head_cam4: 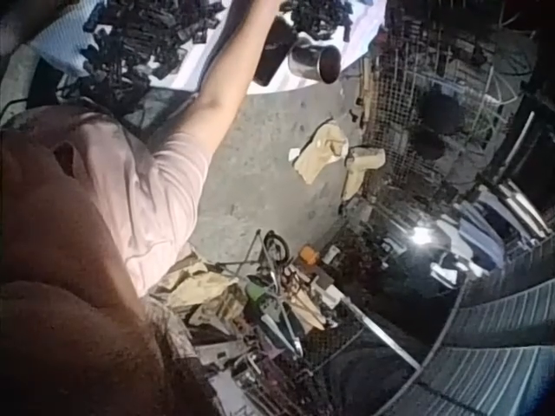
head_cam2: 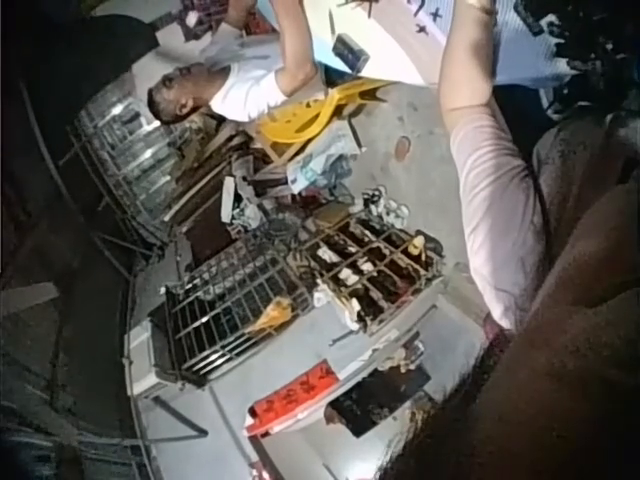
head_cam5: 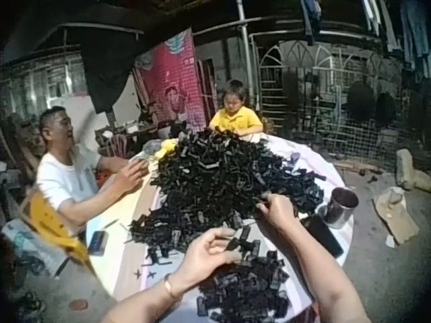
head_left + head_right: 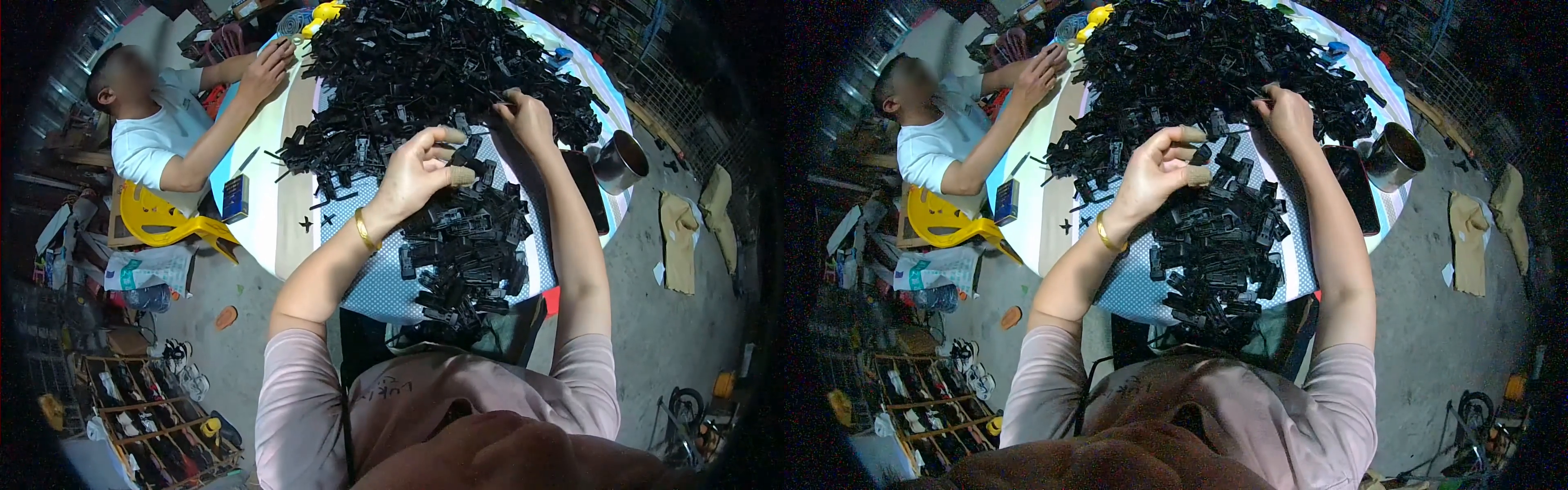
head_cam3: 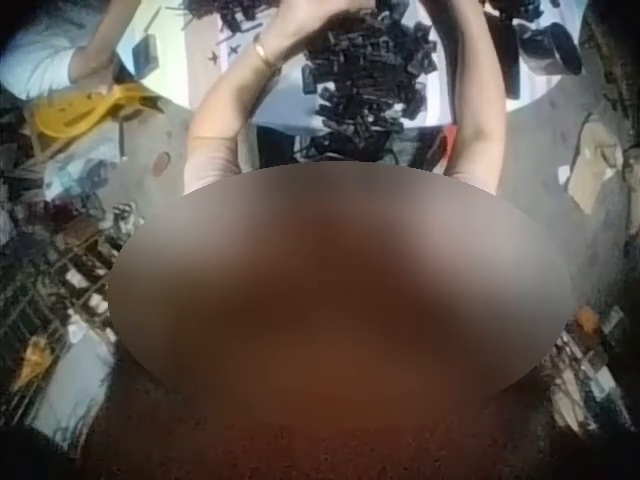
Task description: The recorder is sorting through a large pile of small black plastic components on a table.
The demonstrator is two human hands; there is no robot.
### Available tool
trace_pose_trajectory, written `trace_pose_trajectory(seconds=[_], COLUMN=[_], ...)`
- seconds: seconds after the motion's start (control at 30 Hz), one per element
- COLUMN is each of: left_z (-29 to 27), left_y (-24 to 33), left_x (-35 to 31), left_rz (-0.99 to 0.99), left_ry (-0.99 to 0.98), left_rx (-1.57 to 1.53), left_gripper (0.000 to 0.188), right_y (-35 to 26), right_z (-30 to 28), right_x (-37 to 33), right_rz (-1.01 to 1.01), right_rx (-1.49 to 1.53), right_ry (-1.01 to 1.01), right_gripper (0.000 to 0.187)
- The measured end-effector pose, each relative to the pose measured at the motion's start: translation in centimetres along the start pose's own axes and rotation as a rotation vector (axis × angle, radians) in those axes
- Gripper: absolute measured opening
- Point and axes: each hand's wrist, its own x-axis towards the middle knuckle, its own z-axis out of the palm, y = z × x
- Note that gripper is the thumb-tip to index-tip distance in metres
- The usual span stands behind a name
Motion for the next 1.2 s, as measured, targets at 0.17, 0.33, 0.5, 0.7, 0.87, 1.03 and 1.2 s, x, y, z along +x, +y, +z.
trace_pose_trajectory(seconds=[0.17,0.33,0.5,0.7,0.87,1.03,1.2], left_z=[-0.4,-0.6,-1.7,-3.6,-3.7,-4.0,-3.6], left_y=[0.0,0.1,0.6,1.1,1.4,1.2,0.6], left_x=[0.0,-0.3,-0.2,0.4,0.4,0.6,0.9], left_rz=[0.042,0.045,-0.103,-0.008,-0.161,-0.234,-0.060], left_ry=[-0.057,-0.136,-0.403,-0.204,-0.316,-0.364,-0.026], left_rx=[0.202,0.109,0.145,0.125,-0.346,-0.488,-0.225], left_gripper=[0.015,0.016,0.022,0.011,0.046,0.050,0.049], right_y=[-1.8,-5.1,-6.8,-8.2,-9.5,-10.9,-10.6], right_z=[-2.4,-3.9,-4.2,-6.2,-5.9,-6.2,-6.2], right_x=[0.0,-1.5,-2.3,-3.1,-3.9,-3.8,-4.0], right_rz=[0.141,0.111,-0.094,-0.348,-0.614,-0.567,-0.132], right_rx=[0.107,0.477,0.726,0.572,0.480,0.583,0.965], right_ry=[-0.279,-0.274,-0.097,-0.050,-0.043,-0.027,-0.313], right_gripper=[0.029,0.032,0.029,0.028,0.031,0.031,0.017])
